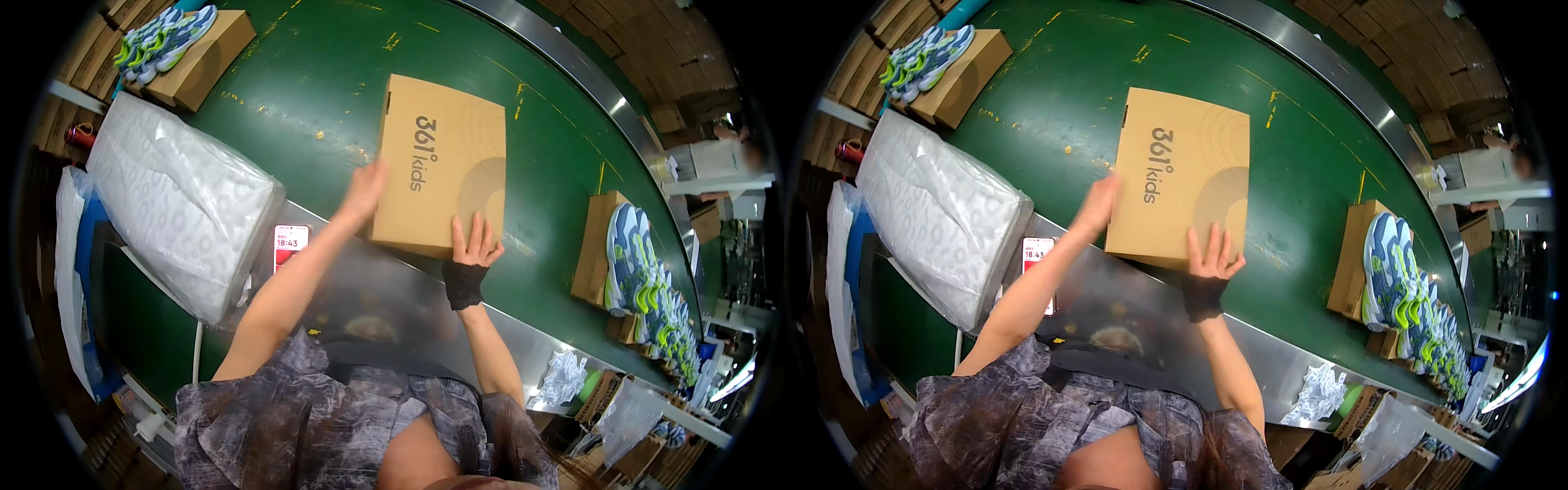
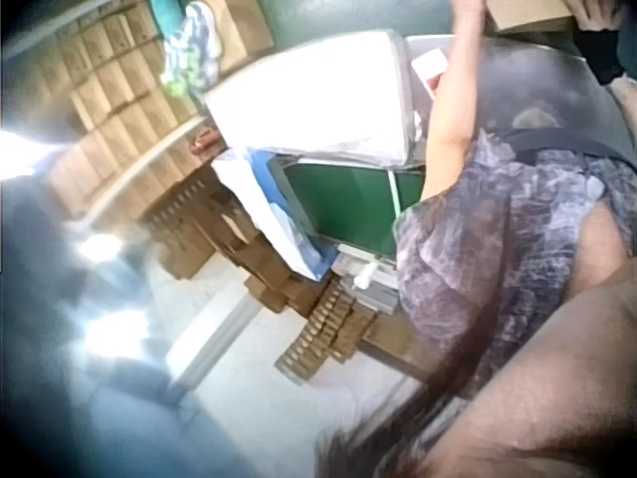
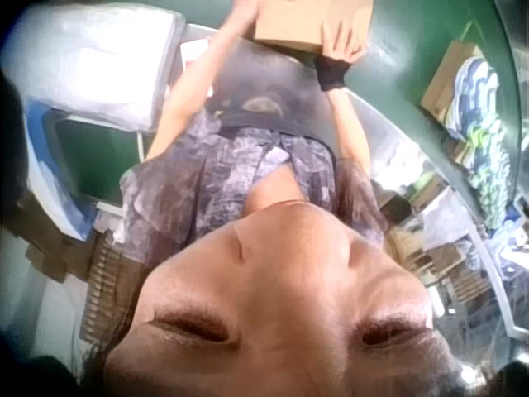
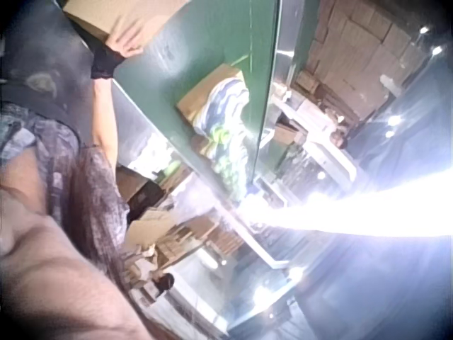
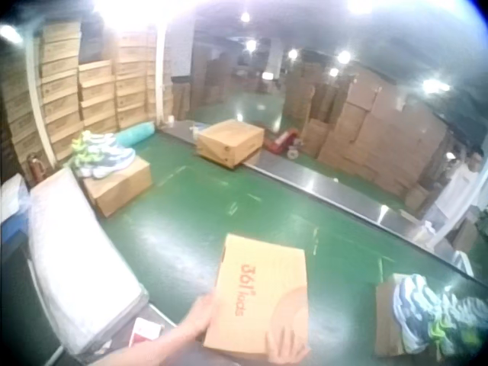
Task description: The person repeatedly places pairs of blue and green sneakers into cardboard boxes, covers them with white tissue paper, closes the boxes, and moves them along a green conveyor belt. The process is repeated for multiple pairs in a warehouse setting.
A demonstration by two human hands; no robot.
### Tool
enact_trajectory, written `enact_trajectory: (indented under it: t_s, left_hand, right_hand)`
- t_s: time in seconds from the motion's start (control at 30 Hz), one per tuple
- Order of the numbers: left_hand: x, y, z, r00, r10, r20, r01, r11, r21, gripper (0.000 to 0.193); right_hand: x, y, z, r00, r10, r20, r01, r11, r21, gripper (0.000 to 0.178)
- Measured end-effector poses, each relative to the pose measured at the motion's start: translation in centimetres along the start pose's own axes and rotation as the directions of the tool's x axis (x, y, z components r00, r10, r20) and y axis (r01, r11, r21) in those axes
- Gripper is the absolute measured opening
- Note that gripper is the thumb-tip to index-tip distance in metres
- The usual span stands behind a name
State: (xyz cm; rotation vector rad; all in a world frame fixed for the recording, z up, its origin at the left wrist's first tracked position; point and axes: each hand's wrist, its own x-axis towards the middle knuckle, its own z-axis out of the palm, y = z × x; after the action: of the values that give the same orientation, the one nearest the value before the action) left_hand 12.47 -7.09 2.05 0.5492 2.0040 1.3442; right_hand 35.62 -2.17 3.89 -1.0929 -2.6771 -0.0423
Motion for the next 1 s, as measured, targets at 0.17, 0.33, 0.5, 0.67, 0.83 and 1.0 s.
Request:
enact_trajectory:
  t_s: [0.17, 0.33, 0.5, 0.67, 0.83, 1.0]
  left_hand:
    - [-1.4, -1.7, 0.9, 0.991, 0.133, 0.03, -0.133, 0.991, 0.027, 0.059]
    - [2.0, -0.2, -1.3, 0.846, -0.243, 0.474, 0.432, 0.835, -0.342, 0.064]
    - [2.1, 3.4, -1.8, 0.799, -0.102, 0.593, 0.474, 0.715, -0.515, 0.092]
    - [-5.0, 9.4, -10.6, 0.929, 0.045, 0.367, 0.273, 0.586, -0.763, 0.066]
    - [-13.3, 6.8, -23.1, 0.939, 0.094, -0.33, -0.315, 0.617, -0.721, 0.041]
    - [-24.0, 3.4, -32.0, 0.888, 0.061, -0.455, -0.42, 0.508, -0.752, 0.049]
  right_hand:
    - [-2.3, 0.8, 1.2, 0.998, -0.033, -0.047, 0.03, 0.998, -0.049, 0.073]
    - [0.3, 0.9, -2.3, 0.995, -0.096, 0.023, 0.097, 0.995, -0.018, 0.059]
    - [6.8, 2.2, -10.5, 0.969, -0.19, -0.158, 0.212, 0.968, 0.137, 0.069]
    - [6.5, 0.6, -16.4, 0.889, -0.03, -0.457, 0.202, 0.921, 0.333, 0.047]
    - [2.0, 0.3, -20.4, 0.803, -0.149, -0.577, 0.411, 0.84, 0.354, 0.019]
    - [-3.7, 1.0, -27.7, 0.572, -0.461, -0.678, 0.753, 0.623, 0.212, 0.021]
